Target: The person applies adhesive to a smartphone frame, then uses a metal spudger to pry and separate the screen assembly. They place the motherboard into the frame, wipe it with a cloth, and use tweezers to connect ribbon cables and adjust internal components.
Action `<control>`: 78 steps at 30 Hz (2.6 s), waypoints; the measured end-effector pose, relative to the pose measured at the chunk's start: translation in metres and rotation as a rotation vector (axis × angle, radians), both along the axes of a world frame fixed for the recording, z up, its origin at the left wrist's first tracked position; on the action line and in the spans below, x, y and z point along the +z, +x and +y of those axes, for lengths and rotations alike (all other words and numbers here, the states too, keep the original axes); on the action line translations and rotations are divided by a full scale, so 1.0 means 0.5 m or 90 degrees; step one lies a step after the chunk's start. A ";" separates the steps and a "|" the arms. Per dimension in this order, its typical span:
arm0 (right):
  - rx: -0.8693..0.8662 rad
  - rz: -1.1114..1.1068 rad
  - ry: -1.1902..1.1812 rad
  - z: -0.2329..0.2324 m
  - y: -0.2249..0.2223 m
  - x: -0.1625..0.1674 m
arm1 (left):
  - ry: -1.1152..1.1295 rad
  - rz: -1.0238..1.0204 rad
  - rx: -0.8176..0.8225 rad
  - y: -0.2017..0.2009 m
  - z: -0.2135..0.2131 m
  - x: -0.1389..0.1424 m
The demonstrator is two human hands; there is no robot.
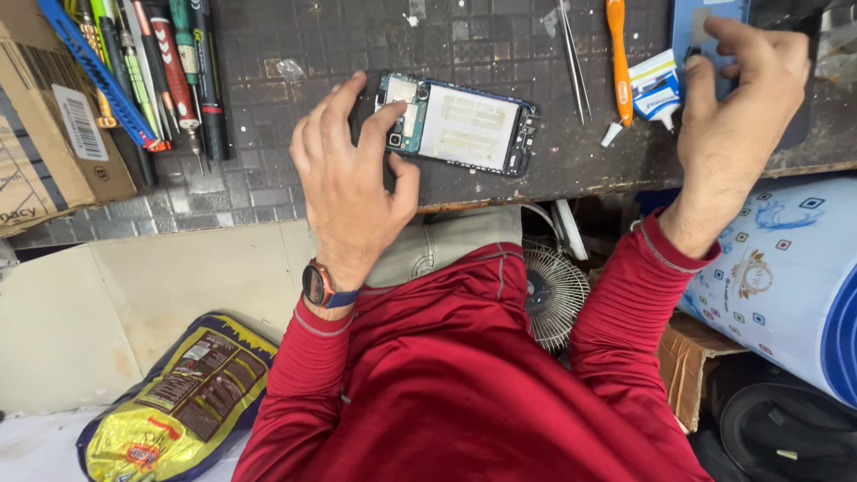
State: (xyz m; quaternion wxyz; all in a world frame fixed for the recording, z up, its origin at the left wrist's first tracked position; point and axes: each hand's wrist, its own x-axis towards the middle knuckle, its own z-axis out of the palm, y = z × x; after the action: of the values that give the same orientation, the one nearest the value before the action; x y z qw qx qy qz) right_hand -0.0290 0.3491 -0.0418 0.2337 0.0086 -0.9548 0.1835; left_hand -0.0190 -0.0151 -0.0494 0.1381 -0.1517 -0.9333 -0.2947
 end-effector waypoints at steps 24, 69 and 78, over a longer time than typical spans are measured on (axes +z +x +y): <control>-0.049 -0.014 -0.518 -0.105 0.071 0.033 | 0.007 0.010 -0.022 0.000 -0.004 -0.002; 0.051 -0.119 -0.584 -0.245 0.107 0.014 | 0.000 0.092 -0.016 0.036 -0.001 -0.041; 0.070 -0.171 -0.374 -0.259 0.090 0.024 | 0.003 0.133 0.042 0.037 0.005 -0.043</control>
State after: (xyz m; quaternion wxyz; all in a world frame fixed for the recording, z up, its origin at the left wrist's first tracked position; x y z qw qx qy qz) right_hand 0.0160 0.2194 -0.0300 0.0876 -0.0317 -0.8815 0.4630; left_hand -0.0007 -0.0127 -0.0711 0.2449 -0.1503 -0.9176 -0.2746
